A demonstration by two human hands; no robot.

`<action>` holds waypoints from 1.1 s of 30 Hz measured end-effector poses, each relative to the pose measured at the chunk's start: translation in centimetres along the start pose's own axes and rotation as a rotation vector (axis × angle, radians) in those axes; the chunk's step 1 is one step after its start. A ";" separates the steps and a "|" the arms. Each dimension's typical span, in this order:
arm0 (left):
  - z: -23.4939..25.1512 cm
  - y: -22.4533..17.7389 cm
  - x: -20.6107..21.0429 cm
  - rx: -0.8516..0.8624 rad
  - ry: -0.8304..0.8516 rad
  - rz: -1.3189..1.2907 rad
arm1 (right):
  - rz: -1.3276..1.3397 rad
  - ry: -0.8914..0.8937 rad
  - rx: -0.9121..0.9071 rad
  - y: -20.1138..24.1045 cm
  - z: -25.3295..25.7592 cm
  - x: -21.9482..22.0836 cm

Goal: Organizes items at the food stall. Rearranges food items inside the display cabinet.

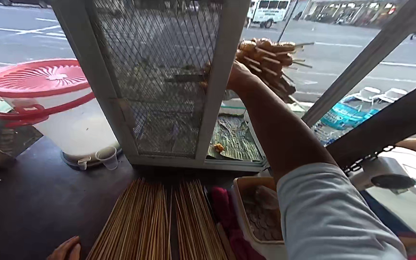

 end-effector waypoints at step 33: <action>0.1 -0.9 -0.2 -0.071 -0.004 -0.037 | 0.106 -0.135 0.043 1.6 -3.8 -2.6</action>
Point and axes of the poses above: each hand's wrist, its own z-axis towards the middle knuckle, its own x-axis out of the palm, y = z × x, the point moved 7 cm from there along z, towards the middle knuckle, and after that the axes turned 10 degrees about -y, right-handed, at the moved point
